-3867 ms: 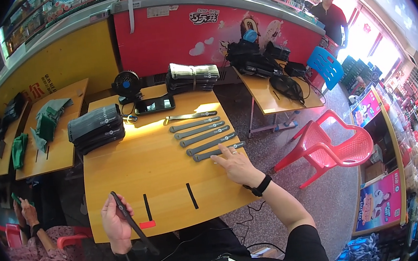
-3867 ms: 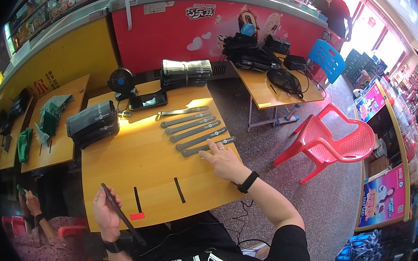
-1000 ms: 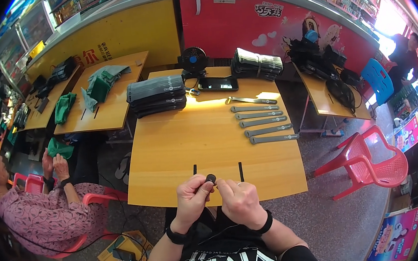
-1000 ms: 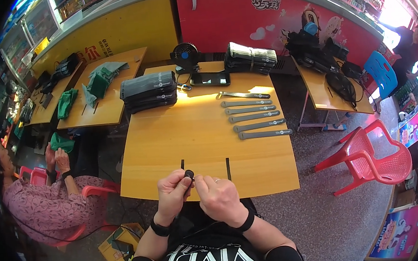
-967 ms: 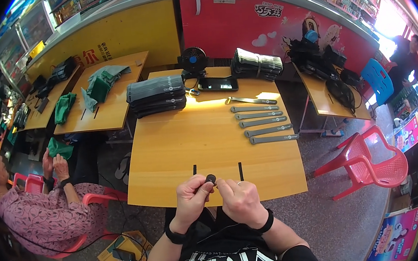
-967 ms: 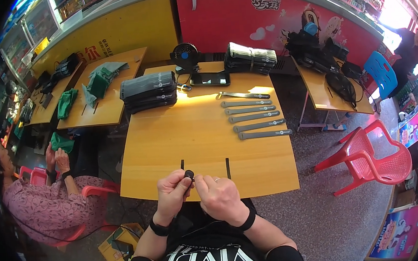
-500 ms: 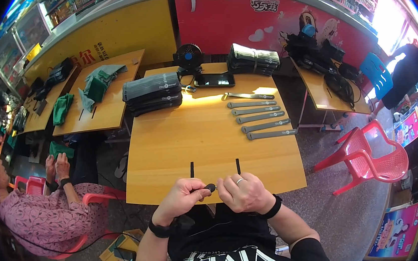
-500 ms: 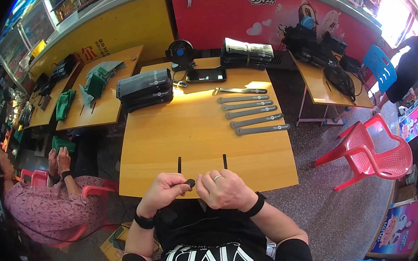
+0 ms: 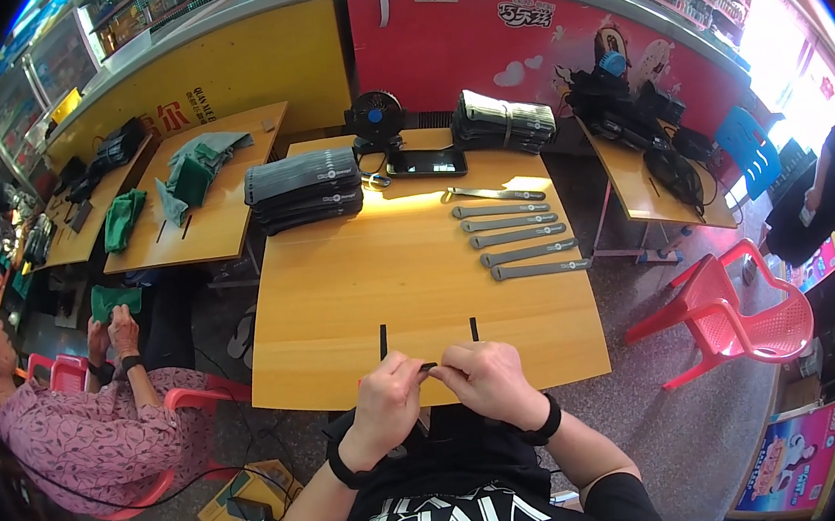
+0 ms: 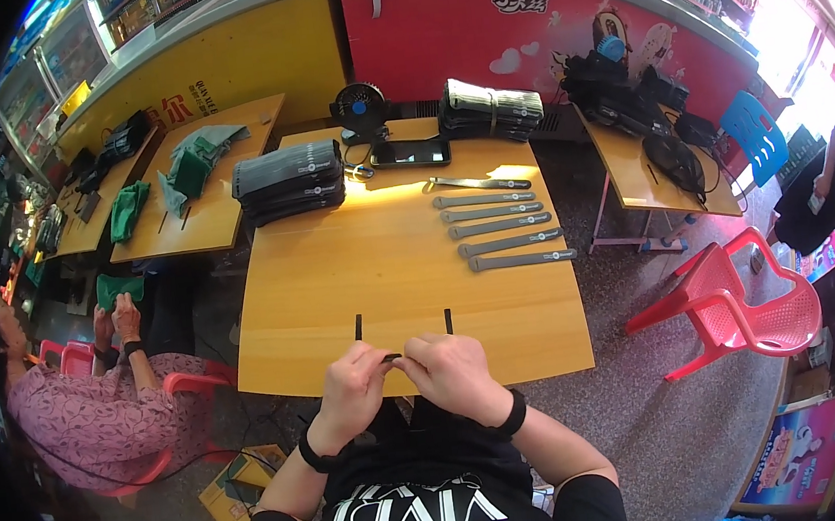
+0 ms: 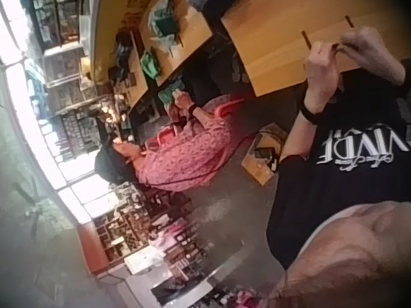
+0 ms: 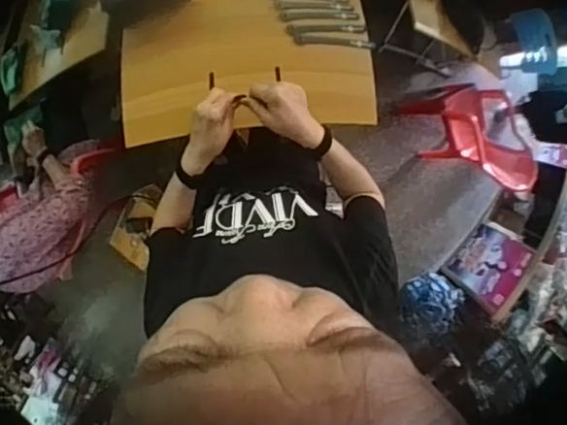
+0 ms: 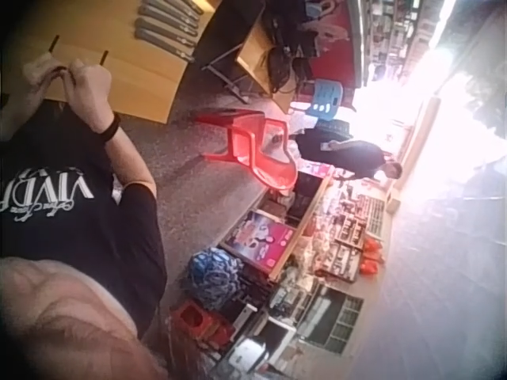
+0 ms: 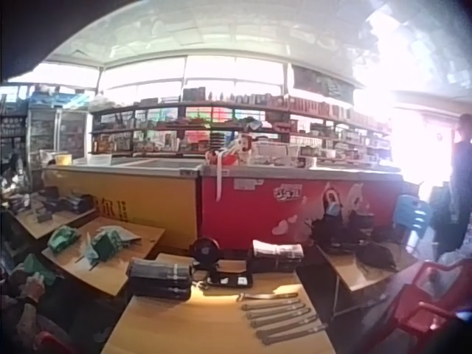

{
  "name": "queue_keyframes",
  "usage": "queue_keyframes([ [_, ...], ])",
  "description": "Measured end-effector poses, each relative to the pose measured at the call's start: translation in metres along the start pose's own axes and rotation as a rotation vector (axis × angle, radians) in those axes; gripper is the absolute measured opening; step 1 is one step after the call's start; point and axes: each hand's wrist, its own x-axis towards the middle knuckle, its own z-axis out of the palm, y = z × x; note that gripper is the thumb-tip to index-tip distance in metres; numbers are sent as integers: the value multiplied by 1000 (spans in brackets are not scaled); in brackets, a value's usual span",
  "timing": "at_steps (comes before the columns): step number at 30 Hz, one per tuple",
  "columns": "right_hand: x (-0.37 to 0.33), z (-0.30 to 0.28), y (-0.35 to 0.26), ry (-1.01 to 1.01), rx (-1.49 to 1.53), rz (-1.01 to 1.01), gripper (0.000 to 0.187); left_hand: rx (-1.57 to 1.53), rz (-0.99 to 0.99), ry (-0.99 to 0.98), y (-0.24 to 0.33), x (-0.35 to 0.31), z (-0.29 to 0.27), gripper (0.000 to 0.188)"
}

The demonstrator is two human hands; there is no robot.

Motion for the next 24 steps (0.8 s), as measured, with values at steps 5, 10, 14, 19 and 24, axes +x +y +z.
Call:
queue_keyframes([
  [5,1,6,-13,208,-244,-174,20,-580,-302,-78,-6,4,-6,18],
  [10,2,12,-16,247,-549,-324,9,-1184,-614,-222,-22,5,-3,23],
  [14,2,13,-23,300,-527,-329,9,-1244,-629,-143,-18,3,4,23],
  [19,4,26,-33,444,-301,-173,14,-1345,-479,155,0,4,15,17],
  [24,2,31,-26,456,27,-49,16,-1353,-438,158,-8,2,8,16],
])
